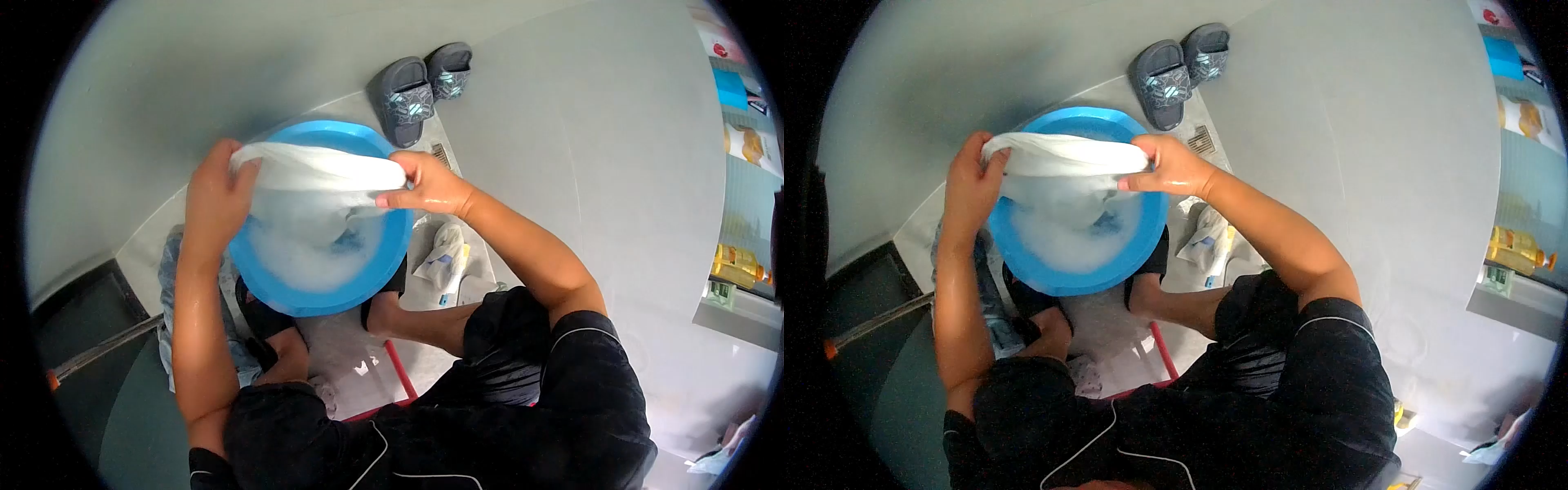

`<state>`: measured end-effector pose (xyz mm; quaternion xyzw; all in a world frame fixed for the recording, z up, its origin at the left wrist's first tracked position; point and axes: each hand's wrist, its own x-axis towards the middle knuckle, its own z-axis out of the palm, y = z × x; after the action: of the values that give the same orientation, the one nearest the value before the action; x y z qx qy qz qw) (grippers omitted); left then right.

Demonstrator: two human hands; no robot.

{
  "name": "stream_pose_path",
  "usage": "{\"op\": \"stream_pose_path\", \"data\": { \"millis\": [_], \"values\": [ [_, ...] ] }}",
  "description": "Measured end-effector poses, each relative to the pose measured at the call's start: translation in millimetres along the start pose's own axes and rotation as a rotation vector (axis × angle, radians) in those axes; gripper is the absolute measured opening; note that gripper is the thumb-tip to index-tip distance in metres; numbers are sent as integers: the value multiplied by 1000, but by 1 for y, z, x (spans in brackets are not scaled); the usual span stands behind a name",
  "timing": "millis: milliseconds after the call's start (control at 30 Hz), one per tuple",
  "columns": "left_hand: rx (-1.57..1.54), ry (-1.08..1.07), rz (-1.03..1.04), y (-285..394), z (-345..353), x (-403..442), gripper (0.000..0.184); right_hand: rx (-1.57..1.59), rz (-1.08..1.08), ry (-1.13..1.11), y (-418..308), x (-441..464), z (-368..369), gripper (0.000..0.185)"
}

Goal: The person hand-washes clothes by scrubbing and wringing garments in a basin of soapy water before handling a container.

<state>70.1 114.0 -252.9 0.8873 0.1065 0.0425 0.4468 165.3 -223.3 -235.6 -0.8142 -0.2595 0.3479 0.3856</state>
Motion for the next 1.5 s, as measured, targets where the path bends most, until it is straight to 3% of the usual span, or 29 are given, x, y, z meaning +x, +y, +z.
{"op": "stream_pose_path", "data": {
  "millis": [33, 67, 167, 200, 233, 300, 333, 367, 433, 467, 533, 567, 600, 667, 733, 767, 833, 967, 1033, 1100, 1133, 1167, 1200, 1233, 1300, 1333, 1433, 1467, 1500],
  "values": [
    [2, -2, 1, -9, 4, 0, 21, 93, 94, -80, -4, 0, 4, 37],
    [-251, -57, -72, -24, 10, 0, 23, 186, 189, -157, -7, 1, 8, 39],
    [-681, -154, -245, -32, 22, -2, 28, -558, 192, -442, 24, 14, 17, 47],
    [-858, -202, -355, -31, 23, -4, 32, -555, 191, -440, 27, 19, 19, 47],
    [-854, -205, -355, -35, 21, -3, 32, -668, 208, -468, 31, 25, 20, 47],
    [-552, -622, -476, -46, 9, 0, 38, -778, 218, -500, 39, 34, 22, 48],
    [-537, -688, -616, -35, 3, -2, 41, -354, 212, -351, 43, 39, 24, 44],
    [-532, -685, -623, -42, 7, -3, 41, 68, 201, -196, 47, 43, 25, 40],
    [-717, -560, -719, -67, 33, -2, 42, 526, 217, 108, 75, 66, 52, 32],
    [-710, -553, -715, -76, 51, -5, 42, 253, 275, 322, 80, 77, 68, 30],
    [-1349, -190, -850, -89, 98, -12, 38, -442, 294, 644, 101, 99, 127, 36],
    [-1378, -78, -804, -93, 122, -13, 33, -438, 287, 645, 101, 101, 145, 36],
    [-1401, -74, -879, -111, 141, -19, 35, -545, 261, 333, 100, 98, 160, 42],
    [-1422, -73, -963, -123, 151, -27, 36, -638, 234, 15, 118, 95, 168, 49],
    [-1341, -12, -1178, -117, 149, -33, 35, -100, 180, 49, 146, 101, 154, 67],
    [-1344, -7, -1179, -114, 149, -36, 35, -102, 178, 43, 147, 102, 158, 67],
    [-1366, 97, -1143, -110, 153, -36, 41, 107, 508, 490, 115, 99, 167, 67],
    [-1579, 91, -1016, -137, 156, -34, 47, -129, 102, 220, 1, 70, 193, 47],
    [-1777, -217, -850, -155, 154, -40, 51, -182, 58, 224, -54, 52, 196, 44],
    [-1861, -288, -818, -146, 156, -51, 50, -281, 66, 170, -69, 48, 202, 39],
    [-1943, -357, -785, -139, 157, -57, 50, -374, 117, 392, -40, 67, 222, 38],
    [-2022, -424, -751, -128, 159, -62, 50, -372, 114, 391, -23, 82, 213, 38],
    [-1630, -224, -967, -87, 148, -52, 49, -153, 327, 476, -11, 102, 197, 38],
    [-1628, -222, -969, -90, 149, -49, 49, 71, 541, 556, -7, 111, 189, 38],
    [-1492, -370, -826, -98, 156, -39, 47, -111, 420, 609, -15, 100, 212, 39],
    [-1118, -246, -781, -98, 157, -45, 47, -301, 285, 643, -22, 97, 217, 40],
    [-1312, -236, -798, -100, 150, -58, 49, -411, 138, 523, -37, 80, 227, 45],
    [-1400, -237, -800, -99, 145, -63, 51, -213, 293, 574, -30, 91, 211, 48],
    [-1397, -231, -792, -95, 143, -56, 51, -211, 283, 575, -24, 101, 197, 48]
  ]
}}
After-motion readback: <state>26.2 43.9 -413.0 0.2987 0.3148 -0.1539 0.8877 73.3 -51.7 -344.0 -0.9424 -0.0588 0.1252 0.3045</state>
